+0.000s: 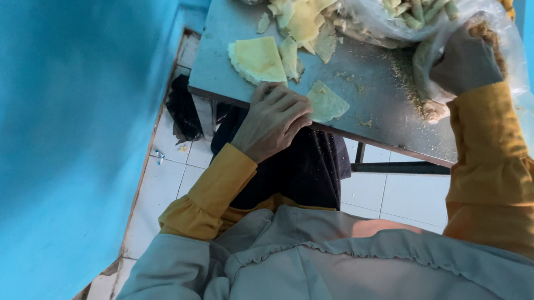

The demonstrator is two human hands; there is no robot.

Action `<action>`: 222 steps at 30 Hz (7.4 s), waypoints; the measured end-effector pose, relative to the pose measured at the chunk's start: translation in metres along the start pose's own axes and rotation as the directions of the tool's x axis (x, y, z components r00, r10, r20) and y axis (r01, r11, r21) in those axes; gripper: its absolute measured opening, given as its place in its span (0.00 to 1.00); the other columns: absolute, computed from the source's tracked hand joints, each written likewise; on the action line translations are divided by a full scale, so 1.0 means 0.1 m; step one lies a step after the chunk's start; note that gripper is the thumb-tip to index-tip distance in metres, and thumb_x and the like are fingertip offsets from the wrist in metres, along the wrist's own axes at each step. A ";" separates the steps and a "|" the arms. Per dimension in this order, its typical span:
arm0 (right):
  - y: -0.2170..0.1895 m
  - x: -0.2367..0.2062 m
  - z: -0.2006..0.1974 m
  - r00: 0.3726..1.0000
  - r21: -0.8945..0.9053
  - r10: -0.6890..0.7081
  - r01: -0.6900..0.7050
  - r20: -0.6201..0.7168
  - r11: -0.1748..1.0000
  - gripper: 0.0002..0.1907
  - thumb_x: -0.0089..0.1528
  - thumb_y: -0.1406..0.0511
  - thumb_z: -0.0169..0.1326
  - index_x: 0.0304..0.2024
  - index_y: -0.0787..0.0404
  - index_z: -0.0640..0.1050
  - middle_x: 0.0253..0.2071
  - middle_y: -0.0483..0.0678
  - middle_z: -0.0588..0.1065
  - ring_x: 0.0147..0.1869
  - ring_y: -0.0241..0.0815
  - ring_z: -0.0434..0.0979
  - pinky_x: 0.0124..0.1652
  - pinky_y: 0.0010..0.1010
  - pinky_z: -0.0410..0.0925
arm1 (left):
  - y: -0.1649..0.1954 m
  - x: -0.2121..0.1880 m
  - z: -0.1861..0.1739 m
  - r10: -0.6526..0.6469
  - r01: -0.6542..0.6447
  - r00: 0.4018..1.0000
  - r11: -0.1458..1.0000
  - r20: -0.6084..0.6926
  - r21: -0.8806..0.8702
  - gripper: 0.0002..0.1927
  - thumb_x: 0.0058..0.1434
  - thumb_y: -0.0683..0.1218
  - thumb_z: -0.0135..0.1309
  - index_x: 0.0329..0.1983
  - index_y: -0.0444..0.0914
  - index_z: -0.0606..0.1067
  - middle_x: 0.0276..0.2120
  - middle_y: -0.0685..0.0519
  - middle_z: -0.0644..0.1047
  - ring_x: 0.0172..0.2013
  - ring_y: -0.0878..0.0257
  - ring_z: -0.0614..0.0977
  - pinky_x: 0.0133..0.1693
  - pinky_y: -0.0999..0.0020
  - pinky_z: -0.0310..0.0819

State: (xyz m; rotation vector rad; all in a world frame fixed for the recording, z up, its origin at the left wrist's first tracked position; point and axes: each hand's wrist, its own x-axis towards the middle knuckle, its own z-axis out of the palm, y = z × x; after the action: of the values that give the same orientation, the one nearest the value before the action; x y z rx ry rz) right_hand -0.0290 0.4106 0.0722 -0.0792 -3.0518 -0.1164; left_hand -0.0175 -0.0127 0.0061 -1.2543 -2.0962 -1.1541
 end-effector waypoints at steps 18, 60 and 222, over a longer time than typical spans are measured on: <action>-1.92 -0.55 -0.03 0.885 0.634 -0.386 0.459 -0.261 0.623 0.19 0.65 0.69 0.61 0.53 0.66 0.68 0.45 0.57 0.81 0.48 0.44 0.85 0.43 0.32 0.79 | -0.01 0.04 -0.02 -0.054 0.052 0.998 0.997 -0.030 -0.049 0.06 0.64 0.44 0.62 0.39 0.41 0.76 0.44 0.56 0.80 0.49 0.56 0.78 0.60 0.55 0.64; -2.03 -0.53 -0.32 0.878 0.608 -0.423 0.466 -0.226 0.643 0.28 0.66 0.77 0.57 0.67 0.64 0.63 0.42 0.56 0.80 0.43 0.48 0.84 0.41 0.36 0.78 | 0.05 0.14 0.40 -0.159 0.174 0.984 0.959 -0.081 0.224 0.11 0.57 0.41 0.60 0.43 0.39 0.77 0.38 0.51 0.77 0.47 0.55 0.77 0.52 0.58 0.67; 0.45 -2.22 -0.11 0.965 0.197 0.261 -0.264 0.041 0.944 0.21 0.59 0.63 0.68 0.54 0.58 0.82 0.46 0.55 0.76 0.52 0.50 0.74 0.53 0.38 0.69 | 0.00 0.11 -0.07 -0.029 0.032 0.999 0.990 -0.027 0.135 0.07 0.68 0.44 0.63 0.43 0.43 0.75 0.39 0.61 0.79 0.46 0.63 0.79 0.63 0.52 0.60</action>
State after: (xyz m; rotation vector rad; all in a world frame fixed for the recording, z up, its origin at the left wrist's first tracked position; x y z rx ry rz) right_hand 0.1957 0.4439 0.0666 -0.4713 -3.0112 0.2107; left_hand -0.0238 -0.0128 0.0179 -1.1437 -2.1434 -1.0155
